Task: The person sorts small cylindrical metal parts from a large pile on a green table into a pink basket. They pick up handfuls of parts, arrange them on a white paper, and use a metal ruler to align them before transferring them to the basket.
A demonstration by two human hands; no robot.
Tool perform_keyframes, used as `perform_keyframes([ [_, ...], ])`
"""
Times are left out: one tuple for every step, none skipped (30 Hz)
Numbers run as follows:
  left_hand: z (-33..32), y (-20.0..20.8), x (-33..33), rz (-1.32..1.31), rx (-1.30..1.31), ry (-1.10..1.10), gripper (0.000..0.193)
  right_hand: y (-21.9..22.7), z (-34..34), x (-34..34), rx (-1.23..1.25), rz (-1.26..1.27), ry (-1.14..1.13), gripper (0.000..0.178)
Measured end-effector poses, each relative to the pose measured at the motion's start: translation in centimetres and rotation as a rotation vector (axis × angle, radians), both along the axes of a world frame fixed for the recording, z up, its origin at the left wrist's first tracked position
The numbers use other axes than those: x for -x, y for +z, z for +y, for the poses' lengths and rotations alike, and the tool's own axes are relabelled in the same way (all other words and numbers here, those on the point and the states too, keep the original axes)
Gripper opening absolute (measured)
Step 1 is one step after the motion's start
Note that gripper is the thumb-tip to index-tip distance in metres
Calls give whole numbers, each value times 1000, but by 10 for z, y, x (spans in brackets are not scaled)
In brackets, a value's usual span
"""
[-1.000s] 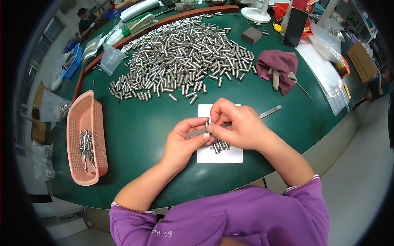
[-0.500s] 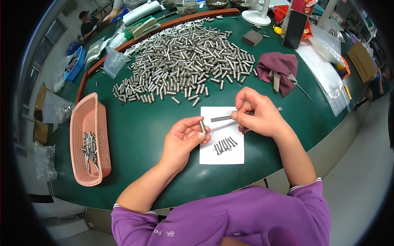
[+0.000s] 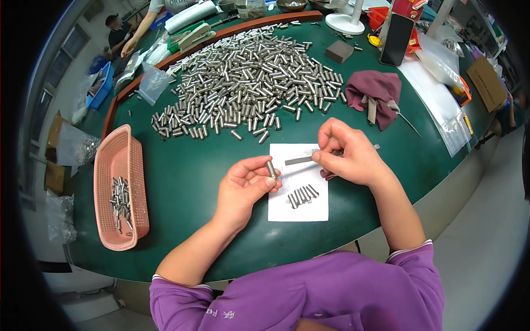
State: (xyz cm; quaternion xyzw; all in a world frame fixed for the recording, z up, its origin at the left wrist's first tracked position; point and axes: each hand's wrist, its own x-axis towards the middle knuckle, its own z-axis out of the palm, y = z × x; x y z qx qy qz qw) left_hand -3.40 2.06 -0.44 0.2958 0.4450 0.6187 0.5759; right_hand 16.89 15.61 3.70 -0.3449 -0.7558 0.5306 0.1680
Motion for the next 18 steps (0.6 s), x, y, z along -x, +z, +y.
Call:
perform_keyframes([
  [0, 1, 1, -8, 1, 3, 35, -2, -1, 2, -22, 54, 17, 22],
  [0, 1, 1, -20, 14, -3, 35, -5, -2, 5, -45, 105, 35, 22],
  [0, 0, 1, -32, 26, -9, 35, -7, -4, 7, -68, 156, 53, 22],
  [0, 0, 1, -43, 39, -14, 36, -7, -6, 9, -119, 155, 71, 22],
  [0, 0, -1, -41, 36, -27, 36, -8, -7, 11, -133, 142, 82, 22],
  [1, 0, -3, -39, 32, -41, 36, -10, -9, 14, -148, 130, 92, 22],
  [2, 0, -5, -37, 29, -54, 36, -11, -11, 18, -162, 117, 103, 22],
  [2, 2, -7, -16, 58, -53, 36, -14, -18, 24, -282, 143, 97, 22],
  [2, 5, -10, 5, 87, -52, 36, -13, -24, 28, -341, 152, 130, 22],
  [2, 6, -12, 26, 116, -52, 35, -13, -23, 27, -301, 162, 127, 22],
  [1, 5, -11, 9, 86, -54, 35, -12, -22, 29, -261, 181, 129, 22],
  [-1, 2, -8, -9, 57, -57, 35, -9, -16, 24, -211, 115, 123, 22],
  [-2, 1, -6, -27, 27, -60, 35, -6, -11, 16, -161, 48, 117, 22],
  [-1, 1, -7, -31, 34, -64, 35, -5, -9, 11, -76, 31, 79, 22],
  [0, 2, -8, -36, 40, -69, 35, -8, -11, 13, -110, 71, 82, 23],
  [1, 2, -9, -41, 47, -73, 35, -11, -15, 18, -144, 111, 85, 24],
  [1, 2, -9, -18, 49, -81, 35, -14, -20, 23, -172, 149, 81, 26],
  [1, 1, -8, 4, 50, -90, 35, -11, -23, 27, -237, 145, 116, 26],
])
